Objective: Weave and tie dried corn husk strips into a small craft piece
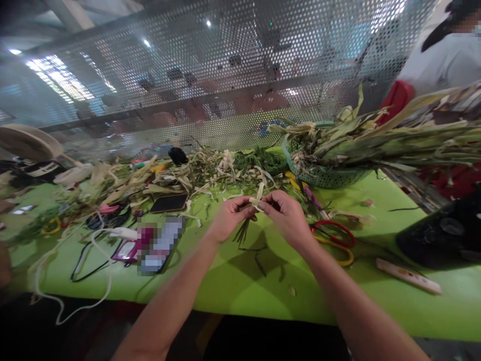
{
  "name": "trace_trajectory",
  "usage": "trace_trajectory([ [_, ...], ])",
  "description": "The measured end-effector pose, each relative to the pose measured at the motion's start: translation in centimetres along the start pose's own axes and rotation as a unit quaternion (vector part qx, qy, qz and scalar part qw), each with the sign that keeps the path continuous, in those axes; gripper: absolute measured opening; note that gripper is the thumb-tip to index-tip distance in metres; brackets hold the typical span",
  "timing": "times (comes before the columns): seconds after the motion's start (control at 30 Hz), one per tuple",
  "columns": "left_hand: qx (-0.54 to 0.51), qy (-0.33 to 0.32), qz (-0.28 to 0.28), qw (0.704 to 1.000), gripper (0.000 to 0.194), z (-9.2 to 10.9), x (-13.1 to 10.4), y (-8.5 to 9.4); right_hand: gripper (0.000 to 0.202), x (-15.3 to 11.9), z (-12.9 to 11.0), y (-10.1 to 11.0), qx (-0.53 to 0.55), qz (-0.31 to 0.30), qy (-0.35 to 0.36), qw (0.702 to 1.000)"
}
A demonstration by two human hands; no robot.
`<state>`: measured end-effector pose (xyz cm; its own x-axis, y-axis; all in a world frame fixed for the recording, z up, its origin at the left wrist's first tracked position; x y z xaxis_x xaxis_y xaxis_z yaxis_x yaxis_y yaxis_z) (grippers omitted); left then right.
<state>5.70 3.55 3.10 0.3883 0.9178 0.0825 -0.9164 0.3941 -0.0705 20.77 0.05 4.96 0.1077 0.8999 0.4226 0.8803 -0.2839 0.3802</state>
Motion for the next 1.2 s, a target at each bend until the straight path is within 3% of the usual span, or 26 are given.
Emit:
trace_trajectory([
  [0.17, 0.022, -0.010, 0.010, 1.000, 0.042, -0.1, -0.1, 0.1, 0.019, 0.1, -0.4, 0.2, -0.012, -0.012, 0.048, 0.999],
  [0.5, 0.017, -0.006, 0.010, 1.000, 0.041, -0.7, -0.1, -0.2, 0.016, 0.3, -0.2, 0.2, -0.042, -0.071, 0.064, 0.995],
  [0.73, 0.035, -0.008, 0.046, 0.998, 0.034, -0.7, -0.2, -0.1, 0.017, 0.0, -0.8, 0.4, -0.121, -0.012, 0.074, 0.990],
  [0.87, 0.027, -0.003, 0.061, 0.998, 0.031, -1.1, 0.0, 0.1, 0.013, -0.2, -1.0, 0.9, -0.095, 0.030, 0.081, 0.992],
  [1.2, 0.109, -0.030, 0.003, 0.994, 0.026, 0.1, -0.4, -0.3, 0.009, -0.3, -1.5, 0.9, -0.067, 0.060, 0.107, 0.990],
])
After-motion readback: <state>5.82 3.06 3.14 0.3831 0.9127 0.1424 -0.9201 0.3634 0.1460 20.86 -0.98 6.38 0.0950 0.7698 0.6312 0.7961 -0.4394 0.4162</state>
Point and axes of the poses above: each hand's wrist, its own x-axis towards the middle knuckle, its own y-axis out of the back of the hand, z = x × y, the point moved 5 cm from there along x, towards the middle knuckle, and after that the axes turned 6 degrees about z, right-handed, at the moved point
